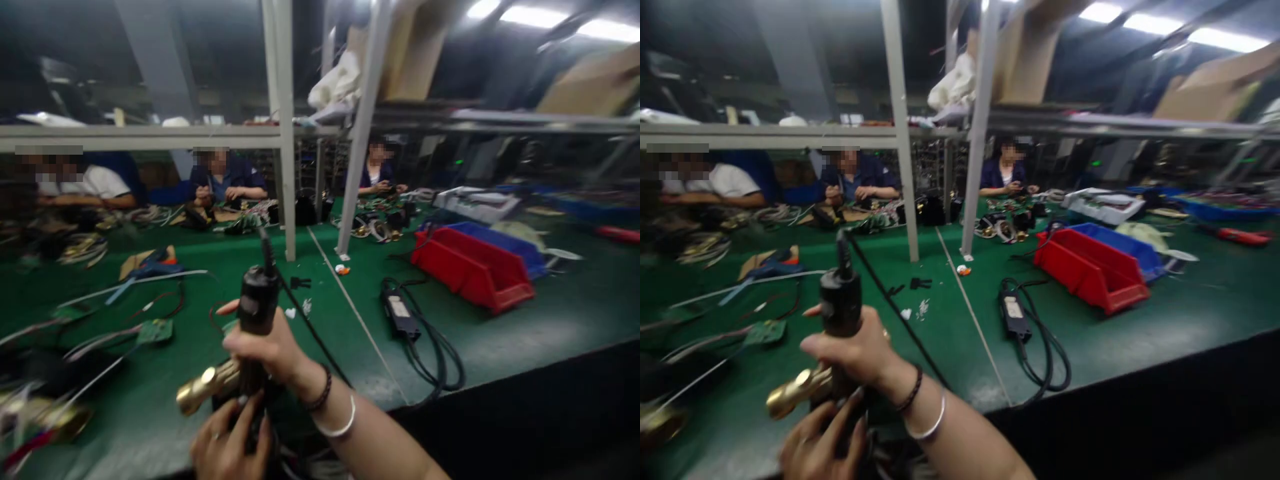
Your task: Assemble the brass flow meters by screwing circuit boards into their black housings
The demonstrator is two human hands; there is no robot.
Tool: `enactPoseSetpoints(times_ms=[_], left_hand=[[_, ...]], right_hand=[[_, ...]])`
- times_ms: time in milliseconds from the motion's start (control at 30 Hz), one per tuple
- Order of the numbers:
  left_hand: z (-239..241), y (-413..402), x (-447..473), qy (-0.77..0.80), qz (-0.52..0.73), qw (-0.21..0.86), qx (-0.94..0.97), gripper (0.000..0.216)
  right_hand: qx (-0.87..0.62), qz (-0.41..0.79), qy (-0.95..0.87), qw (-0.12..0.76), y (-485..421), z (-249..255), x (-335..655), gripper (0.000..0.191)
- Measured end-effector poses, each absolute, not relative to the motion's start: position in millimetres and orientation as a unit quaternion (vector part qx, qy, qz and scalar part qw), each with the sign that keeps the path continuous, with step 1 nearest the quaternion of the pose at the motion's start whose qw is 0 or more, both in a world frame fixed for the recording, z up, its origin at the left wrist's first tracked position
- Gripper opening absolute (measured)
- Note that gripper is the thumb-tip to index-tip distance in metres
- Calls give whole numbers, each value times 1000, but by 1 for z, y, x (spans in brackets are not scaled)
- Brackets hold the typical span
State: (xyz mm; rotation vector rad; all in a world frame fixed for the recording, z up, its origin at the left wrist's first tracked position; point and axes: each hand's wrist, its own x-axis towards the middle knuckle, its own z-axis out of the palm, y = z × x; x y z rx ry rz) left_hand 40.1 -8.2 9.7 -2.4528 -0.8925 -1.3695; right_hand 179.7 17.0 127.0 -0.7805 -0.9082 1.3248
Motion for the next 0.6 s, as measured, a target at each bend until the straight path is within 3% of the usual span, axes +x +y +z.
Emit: enactPoseSetpoints(times_ms=[100,300,600], left_hand=[[13,-28,30,-359,-413,127,-827,23],[15,-32,38,-403,-402,82,-818,25],[15,-35,36,-408,-403,42,-818,25]], right_hand=[[-286,557,-447,638,14,122,183,35],[-163,625,-516,562,19,111,188,39],[-191,618,-466,604,18,114,191,37]])
